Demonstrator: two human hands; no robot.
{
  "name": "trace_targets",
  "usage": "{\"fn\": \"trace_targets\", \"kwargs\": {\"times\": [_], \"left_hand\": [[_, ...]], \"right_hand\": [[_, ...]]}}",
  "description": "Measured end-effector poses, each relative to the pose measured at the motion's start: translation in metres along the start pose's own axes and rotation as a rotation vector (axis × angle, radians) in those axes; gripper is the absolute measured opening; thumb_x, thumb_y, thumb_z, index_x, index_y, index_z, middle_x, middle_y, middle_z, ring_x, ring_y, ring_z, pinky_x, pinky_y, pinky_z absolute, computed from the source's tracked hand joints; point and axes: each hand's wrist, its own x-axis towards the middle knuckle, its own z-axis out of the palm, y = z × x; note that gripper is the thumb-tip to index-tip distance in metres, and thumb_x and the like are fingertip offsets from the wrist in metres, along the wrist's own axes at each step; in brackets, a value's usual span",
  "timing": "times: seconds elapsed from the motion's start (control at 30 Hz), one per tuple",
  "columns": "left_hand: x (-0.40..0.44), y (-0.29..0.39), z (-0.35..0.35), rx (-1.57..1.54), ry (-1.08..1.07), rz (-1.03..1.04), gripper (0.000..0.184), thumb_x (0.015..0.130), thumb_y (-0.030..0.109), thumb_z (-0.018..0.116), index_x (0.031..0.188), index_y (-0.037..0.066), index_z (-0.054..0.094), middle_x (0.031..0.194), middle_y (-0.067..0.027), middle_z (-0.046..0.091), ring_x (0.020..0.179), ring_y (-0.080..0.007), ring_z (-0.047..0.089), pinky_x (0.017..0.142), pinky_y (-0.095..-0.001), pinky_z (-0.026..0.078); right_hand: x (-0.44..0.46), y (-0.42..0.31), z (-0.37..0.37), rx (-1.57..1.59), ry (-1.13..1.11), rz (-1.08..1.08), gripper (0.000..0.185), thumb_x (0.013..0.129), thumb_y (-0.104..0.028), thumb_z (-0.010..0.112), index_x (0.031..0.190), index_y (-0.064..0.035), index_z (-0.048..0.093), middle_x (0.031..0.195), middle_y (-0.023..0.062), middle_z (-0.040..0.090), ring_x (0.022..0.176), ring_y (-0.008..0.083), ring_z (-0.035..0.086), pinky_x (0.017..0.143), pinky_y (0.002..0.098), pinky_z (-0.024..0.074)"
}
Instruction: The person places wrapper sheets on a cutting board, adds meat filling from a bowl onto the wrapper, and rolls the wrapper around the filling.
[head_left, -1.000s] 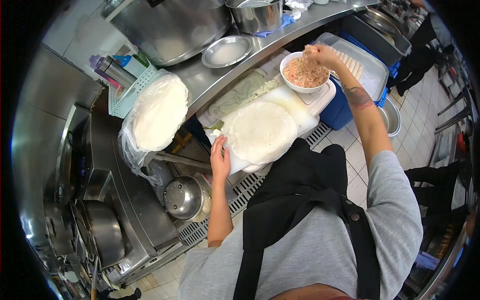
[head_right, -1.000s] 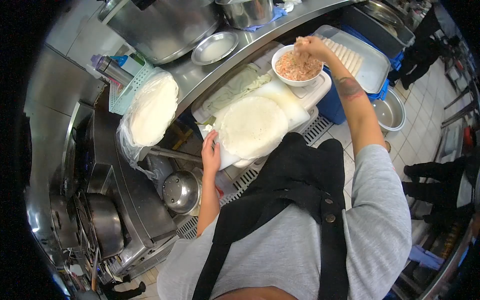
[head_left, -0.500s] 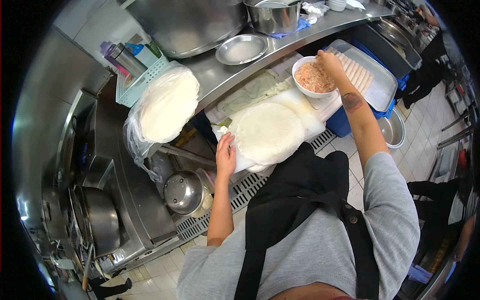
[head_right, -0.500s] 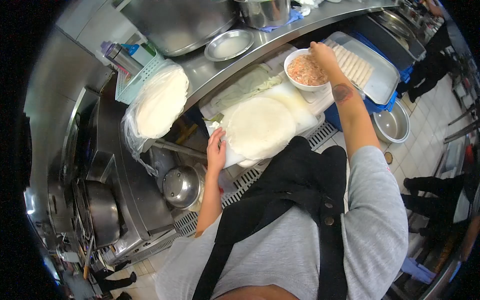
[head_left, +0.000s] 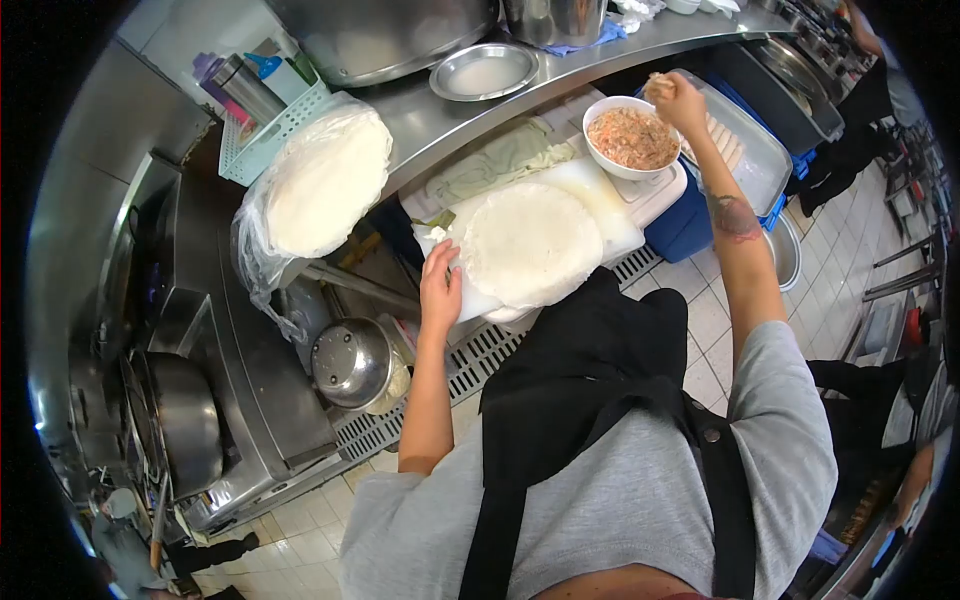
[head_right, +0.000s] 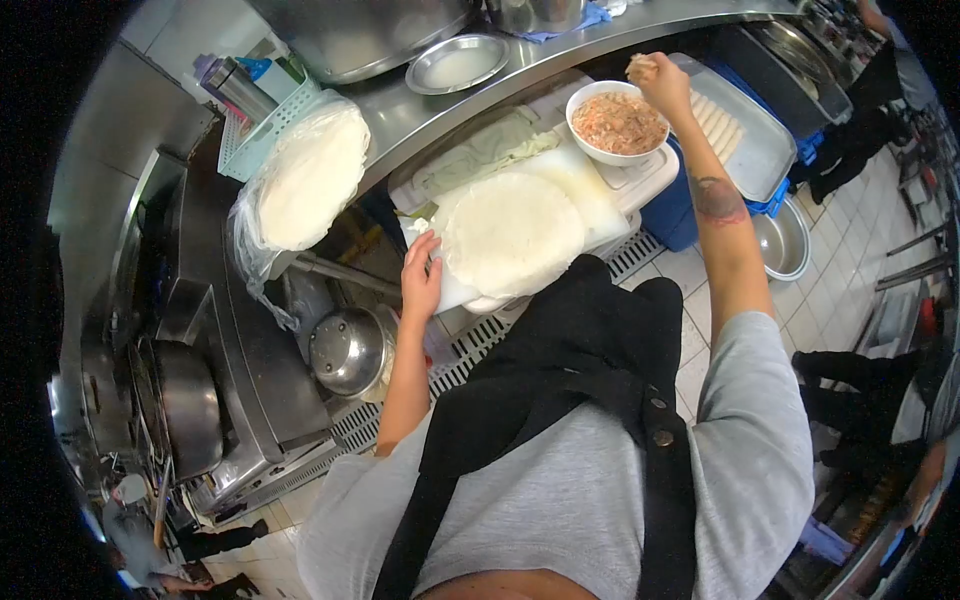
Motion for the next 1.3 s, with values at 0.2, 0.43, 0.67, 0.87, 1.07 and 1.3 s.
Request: {"fn": "trace_targets", "kwargs": {"times": [0.2, 0.43, 0.67, 0.87, 1.07, 1.3], "left_hand": [[0.000, 0.001, 0.000, 0.009, 0.008, 0.002, 0.034, 0.087, 0.000, 0.058, 0.121, 0.002, 0.062, 0.139, -0.0154, 0.056, 0.131, -0.0347, 0.050, 0.109, -0.0407, 0.039], [0.000, -0.001, 0.000, 0.000, 0.010, 0.014, 0.033, 0.087, 0.000, 0.058, 0.120, 0.002, 0.062, 0.139, -0.0156, 0.056, 0.130, -0.0356, 0.050, 0.110, -0.0410, 0.039], [0.000, -0.004, 0.000, 0.027, 0.015, 0.036, 0.034, 0.088, 0.000, 0.058, 0.121, 0.003, 0.062, 0.139, -0.0155, 0.056, 0.132, -0.0352, 0.050, 0.111, -0.0404, 0.038], [-0.001, -0.003, 0.001, 0.021, 0.013, 0.025, 0.034, 0.088, 0.000, 0.058, 0.122, 0.004, 0.062, 0.140, -0.0153, 0.056, 0.133, -0.0346, 0.050, 0.112, -0.0402, 0.038], [0.001, 0.001, 0.000, 0.030, -0.003, 0.005, 0.033, 0.088, 0.002, 0.059, 0.121, 0.003, 0.062, 0.140, -0.0141, 0.055, 0.130, -0.0359, 0.050, 0.109, -0.0404, 0.039], [0.000, 0.002, -0.001, 0.025, -0.001, -0.010, 0.033, 0.088, 0.003, 0.059, 0.122, 0.003, 0.062, 0.140, -0.0136, 0.056, 0.132, -0.0339, 0.051, 0.110, -0.0397, 0.039]], "right_hand": [[-0.045, -0.013, 0.037, -0.157, -0.167, 0.065, 0.049, 0.074, -0.028, 0.082, 0.117, -0.0102, 0.068, 0.105, 0.0205, 0.072, 0.097, 0.0372, 0.069, 0.084, 0.0440, 0.0547], [-0.056, -0.026, 0.053, 0.760, -0.135, 0.684, 0.036, 0.083, -0.011, 0.075, 0.117, -0.0025, 0.066, 0.106, 0.0127, 0.072, 0.093, 0.0262, 0.071, 0.075, 0.0396, 0.0583], [-0.011, 0.013, 0.027, 0.870, -0.120, 0.422, 0.035, 0.083, -0.005, 0.074, 0.114, 0.0056, 0.060, 0.100, 0.0127, 0.069, 0.085, 0.0210, 0.070, 0.071, 0.0318, 0.0577], [0.001, -0.004, -0.001, 1.172, -0.182, 0.426, 0.022, 0.091, 0.000, 0.065, 0.112, 0.0058, 0.062, 0.098, 0.0144, 0.070, 0.082, 0.0230, 0.071, 0.069, 0.0338, 0.0591], [0.014, -0.004, 0.005, 0.860, -0.145, 0.245, 0.025, 0.085, -0.002, 0.069, 0.109, 0.0057, 0.063, 0.094, 0.0119, 0.070, 0.080, 0.0214, 0.070, 0.069, 0.0331, 0.0594], [0.014, -0.010, 0.007, 0.948, -0.140, 0.411, 0.028, 0.084, -0.002, 0.070, 0.110, 0.0072, 0.063, 0.100, 0.0149, 0.070, 0.081, 0.0224, 0.071, 0.069, 0.0306, 0.0593]]}}
